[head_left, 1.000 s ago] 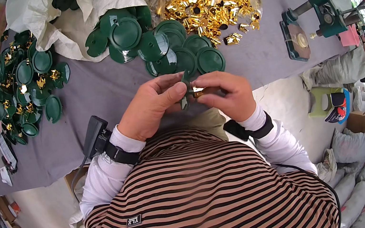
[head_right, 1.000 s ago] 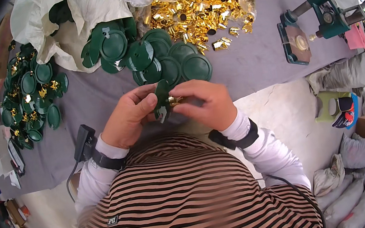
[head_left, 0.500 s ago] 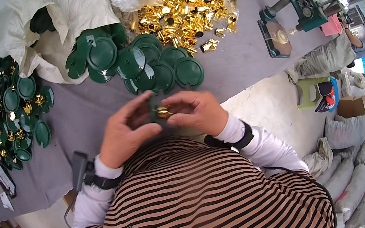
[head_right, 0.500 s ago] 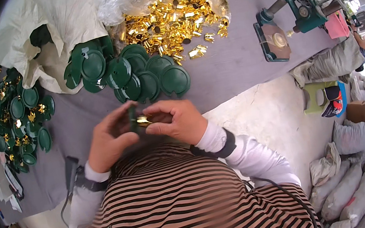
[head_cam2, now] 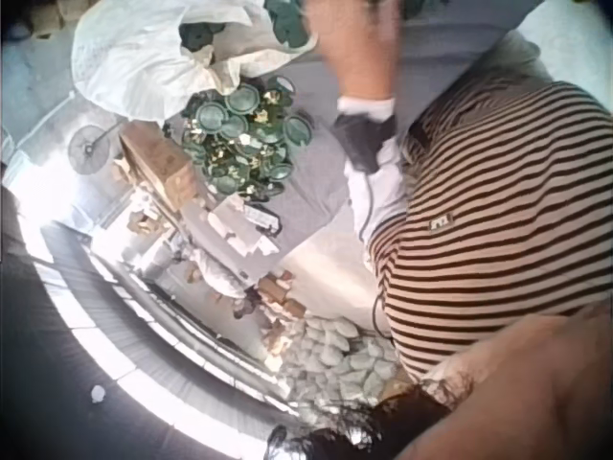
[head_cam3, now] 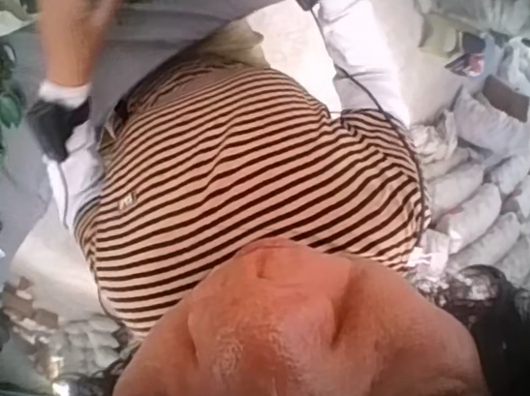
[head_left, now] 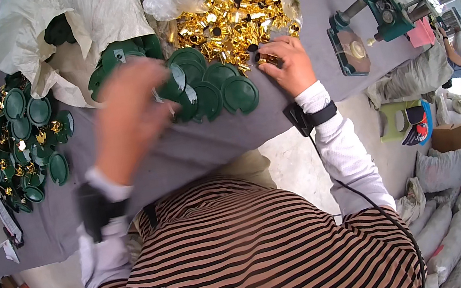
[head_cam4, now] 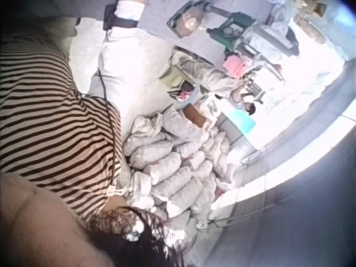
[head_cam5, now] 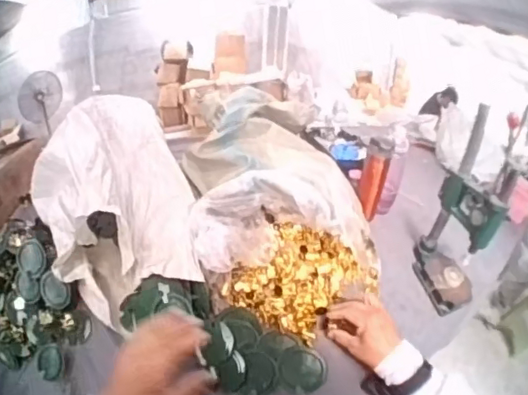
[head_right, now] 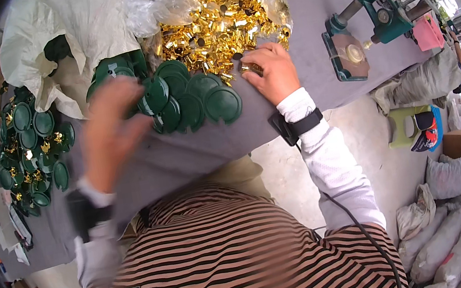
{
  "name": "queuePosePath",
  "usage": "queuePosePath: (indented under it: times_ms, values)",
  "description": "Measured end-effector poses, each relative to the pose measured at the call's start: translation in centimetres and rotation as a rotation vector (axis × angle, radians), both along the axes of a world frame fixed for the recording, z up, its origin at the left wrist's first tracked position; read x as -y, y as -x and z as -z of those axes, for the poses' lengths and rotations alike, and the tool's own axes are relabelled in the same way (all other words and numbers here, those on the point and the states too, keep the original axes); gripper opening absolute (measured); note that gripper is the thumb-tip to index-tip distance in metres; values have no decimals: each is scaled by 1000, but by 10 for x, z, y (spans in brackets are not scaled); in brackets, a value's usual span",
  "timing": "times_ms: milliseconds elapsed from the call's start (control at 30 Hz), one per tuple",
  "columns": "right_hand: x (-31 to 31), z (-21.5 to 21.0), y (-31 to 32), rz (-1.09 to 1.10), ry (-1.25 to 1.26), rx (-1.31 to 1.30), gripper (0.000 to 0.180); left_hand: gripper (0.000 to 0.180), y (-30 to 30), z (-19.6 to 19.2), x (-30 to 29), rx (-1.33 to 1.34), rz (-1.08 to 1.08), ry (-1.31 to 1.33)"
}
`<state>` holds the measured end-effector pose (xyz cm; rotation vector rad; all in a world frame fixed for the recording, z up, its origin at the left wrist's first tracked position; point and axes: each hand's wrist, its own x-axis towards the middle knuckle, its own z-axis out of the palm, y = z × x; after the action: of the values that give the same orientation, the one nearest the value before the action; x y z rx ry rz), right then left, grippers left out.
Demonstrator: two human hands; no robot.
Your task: The person assembles small gold studs onto green plastic circular bases by hand, creating assembled parts.
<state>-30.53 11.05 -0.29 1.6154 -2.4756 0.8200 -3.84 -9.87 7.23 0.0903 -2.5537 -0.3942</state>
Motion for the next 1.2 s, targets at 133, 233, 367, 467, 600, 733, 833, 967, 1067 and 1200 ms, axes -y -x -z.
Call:
queuePosePath:
  times_ms: [133, 233, 367, 467, 600, 733, 833, 967, 1067, 1200]
  values:
    - [-5, 2, -12, 56, 311, 337, 30, 38, 60, 70, -60, 129, 229, 161]
    - [-20, -2, -24, 128, 481, 783, 31, 34, 78, 79, -59, 208, 270, 214]
    - [-30, -18, -52, 140, 562, 794, 34, 29, 79, 74, -53, 55, 228, 97]
    - [-26, -18, -80, 109, 489, 477, 35, 23, 65, 55, -62, 33, -25, -625]
    - [-8, -24, -105, 13, 486, 380, 32, 24, 53, 48, -67, 86, -92, -1350]
    - [3, -23, -110, -56, 440, 217, 31, 29, 42, 53, -75, -7, -60, -1193]
    - [6, -22, -111, -94, 423, 54, 32, 28, 33, 41, -81, 15, -113, -790]
    - [4, -24, -123, -23, 454, 414, 33, 27, 20, 41, -86, -40, -115, -674]
    - [3, -28, -123, -48, 404, 593, 35, 25, 15, 42, -84, -80, -126, -783]
    - [4, -25, -114, -258, 411, 258, 34, 23, 13, 43, -75, 54, -97, -1431]
